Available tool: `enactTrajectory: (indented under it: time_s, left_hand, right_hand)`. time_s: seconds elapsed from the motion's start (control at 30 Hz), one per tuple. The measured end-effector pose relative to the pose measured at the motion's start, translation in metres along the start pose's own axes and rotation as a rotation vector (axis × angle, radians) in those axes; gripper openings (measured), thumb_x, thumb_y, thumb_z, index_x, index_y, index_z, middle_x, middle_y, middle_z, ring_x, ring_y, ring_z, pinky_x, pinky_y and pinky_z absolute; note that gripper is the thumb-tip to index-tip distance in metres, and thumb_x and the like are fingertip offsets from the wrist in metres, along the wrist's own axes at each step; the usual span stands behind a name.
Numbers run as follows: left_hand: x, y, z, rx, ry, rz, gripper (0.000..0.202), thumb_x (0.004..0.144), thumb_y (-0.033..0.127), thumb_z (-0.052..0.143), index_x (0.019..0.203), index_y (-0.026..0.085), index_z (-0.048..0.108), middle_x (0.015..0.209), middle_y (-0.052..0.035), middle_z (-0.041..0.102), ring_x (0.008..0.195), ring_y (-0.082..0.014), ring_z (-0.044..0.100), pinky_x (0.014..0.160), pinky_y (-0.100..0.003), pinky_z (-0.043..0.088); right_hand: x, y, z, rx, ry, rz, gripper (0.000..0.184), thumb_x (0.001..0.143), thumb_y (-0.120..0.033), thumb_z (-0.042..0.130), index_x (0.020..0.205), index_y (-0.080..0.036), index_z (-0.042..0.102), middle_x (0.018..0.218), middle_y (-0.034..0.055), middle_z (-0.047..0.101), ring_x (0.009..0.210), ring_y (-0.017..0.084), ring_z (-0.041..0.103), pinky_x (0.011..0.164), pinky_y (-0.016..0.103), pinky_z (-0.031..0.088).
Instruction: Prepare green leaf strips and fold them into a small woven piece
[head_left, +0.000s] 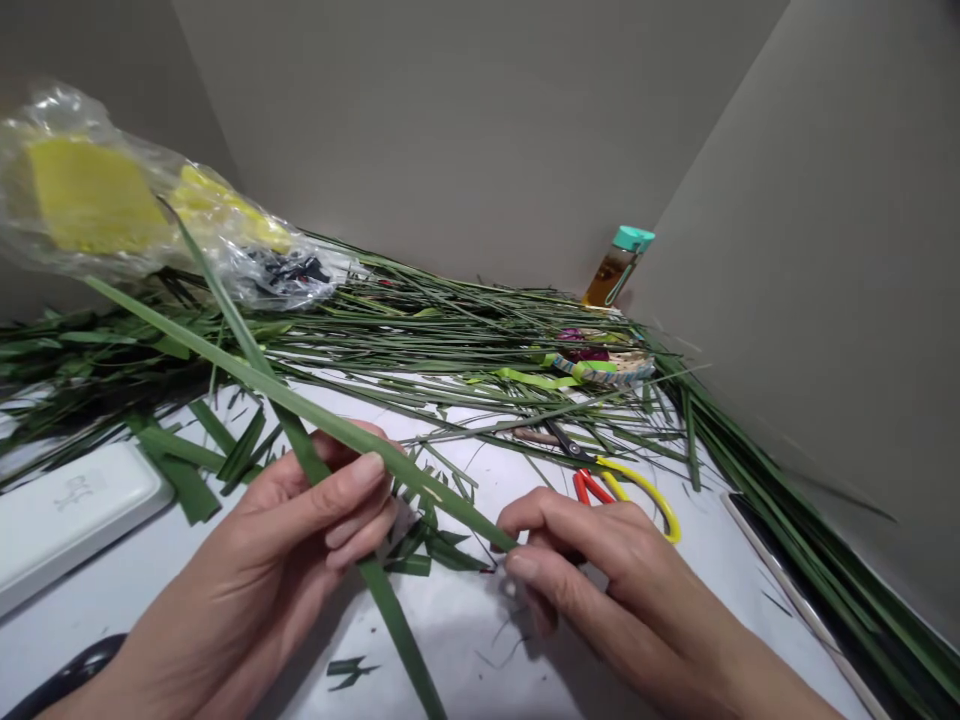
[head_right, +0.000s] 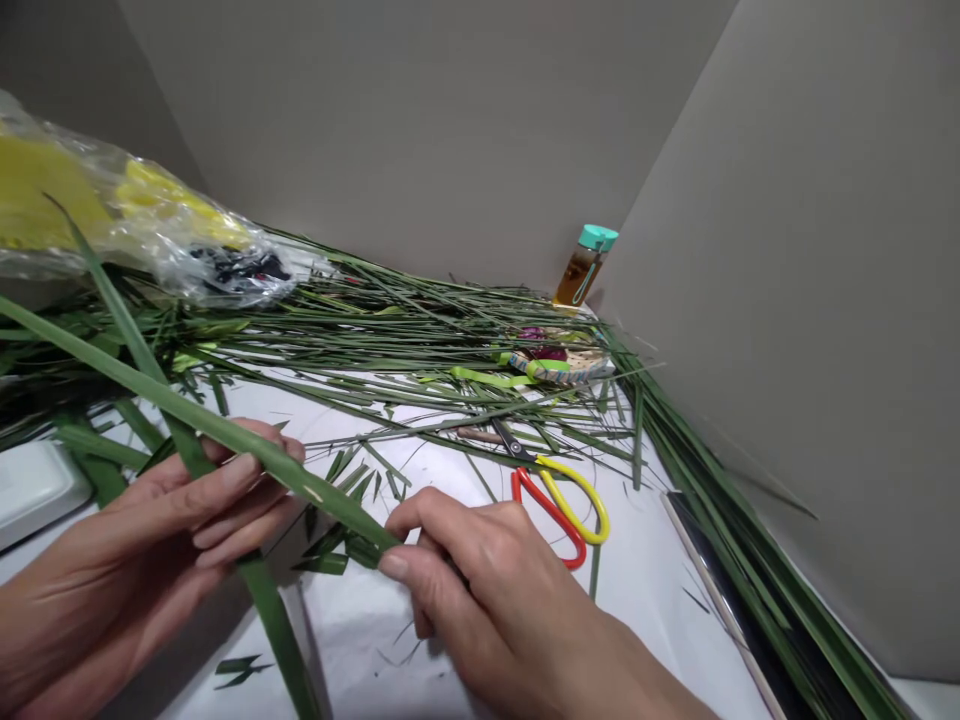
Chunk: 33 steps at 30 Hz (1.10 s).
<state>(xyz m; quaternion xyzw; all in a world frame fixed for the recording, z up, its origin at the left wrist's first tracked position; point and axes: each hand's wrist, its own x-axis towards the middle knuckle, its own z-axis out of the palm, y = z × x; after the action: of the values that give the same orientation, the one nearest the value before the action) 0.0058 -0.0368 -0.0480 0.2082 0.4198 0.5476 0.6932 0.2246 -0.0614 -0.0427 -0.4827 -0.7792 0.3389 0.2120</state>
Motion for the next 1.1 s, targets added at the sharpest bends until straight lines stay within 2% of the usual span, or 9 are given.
enactTrajectory:
  time_s: [0.1,0.2,0.33,0.47,0.57,0.73,0.83,0.93,1.1]
  left_hand:
    - [-0.001,0.000,0.001,-0.011,0.086,-0.015,0.037,0.041,0.014,0.097,0.063,0.018,0.067,0.068,0.0027,0.051,0.052,-0.0050,0.042,0.041,-0.014,0.051]
    - [-0.001,0.000,0.002,-0.008,0.089,-0.007,0.037,0.041,0.015,0.097,0.063,0.018,0.068,0.071,0.0014,0.054,0.052,-0.0052,0.043,0.039,-0.013,0.050]
    - [0.000,0.000,0.004,-0.026,0.080,0.018,0.036,0.044,0.013,0.095,0.063,0.019,0.066,0.068,0.0034,0.054,0.047,-0.0034,0.041,0.036,-0.012,0.047]
    - [-0.001,0.000,0.006,-0.010,0.012,0.018,0.036,0.050,0.012,0.093,0.059,0.020,0.059,0.057,0.0081,0.045,0.039,-0.0010,0.032,0.030,-0.009,0.039]
    - [-0.001,-0.001,0.006,0.030,0.023,-0.013,0.037,0.051,0.015,0.094,0.063,0.020,0.059,0.054,0.0098,0.041,0.037,0.0000,0.028,0.030,-0.009,0.035]
    - [-0.001,-0.004,0.003,0.045,0.001,-0.083,0.040,0.052,0.014,0.093,0.061,0.020,0.055,0.046,0.0098,0.042,0.036,-0.0013,0.029,0.032,-0.011,0.037]
    - [-0.002,-0.006,-0.001,0.067,0.009,-0.095,0.038,0.055,0.013,0.091,0.062,0.021,0.054,0.039,0.0105,0.040,0.034,-0.0033,0.029,0.034,-0.015,0.041]
    - [-0.001,-0.006,-0.004,0.084,0.040,-0.030,0.037,0.057,0.014,0.090,0.063,0.023,0.054,0.039,0.0115,0.039,0.033,-0.0036,0.027,0.035,-0.016,0.041]
    - [0.003,0.005,-0.005,0.013,0.107,0.122,0.035,0.063,0.012,0.083,0.060,0.023,0.050,0.046,0.0110,0.039,0.033,-0.0031,0.030,0.030,-0.013,0.038]
  right_hand:
    - [0.000,-0.003,-0.002,0.074,-0.069,-0.006,0.021,0.103,-0.027,0.044,0.086,-0.025,0.057,0.067,-0.0065,0.064,0.064,0.010,0.060,0.065,0.020,0.042]
    - [-0.001,-0.005,-0.002,0.087,-0.079,-0.022,0.019,0.102,-0.026,0.045,0.088,-0.024,0.058,0.069,-0.0060,0.066,0.066,0.011,0.060,0.066,0.021,0.042]
    - [0.000,-0.002,0.001,0.032,0.023,-0.041,0.009,0.097,-0.023,0.054,0.091,-0.025,0.060,0.079,-0.0048,0.067,0.072,0.012,0.059,0.065,0.021,0.042]
    - [0.003,0.002,0.001,0.008,0.148,-0.087,0.008,0.093,-0.017,0.059,0.090,-0.024,0.061,0.084,-0.0038,0.066,0.075,0.012,0.058,0.067,0.021,0.043]
    - [0.003,0.002,0.002,0.017,0.170,-0.082,0.008,0.093,-0.017,0.060,0.094,-0.024,0.063,0.082,-0.0040,0.066,0.075,0.012,0.058,0.068,0.021,0.042]
    - [0.003,-0.001,0.002,0.321,-0.054,0.098,0.011,0.099,-0.023,0.048,0.098,-0.022,0.059,0.068,-0.0059,0.063,0.058,0.008,0.056,0.062,0.020,0.045]
    - [0.004,0.000,0.000,0.573,-0.165,0.196,0.006,0.099,-0.023,0.049,0.101,-0.022,0.055,0.069,-0.0055,0.064,0.055,0.007,0.054,0.058,0.018,0.044]
    - [0.006,0.004,-0.006,0.766,-0.274,0.239,0.009,0.096,-0.022,0.055,0.105,-0.021,0.052,0.078,-0.0021,0.069,0.056,0.006,0.054,0.054,0.017,0.042]
    - [0.007,0.012,-0.015,0.786,-0.300,0.247,0.014,0.093,-0.028,0.062,0.093,-0.018,0.053,0.081,0.0023,0.070,0.058,0.006,0.056,0.055,0.016,0.042]
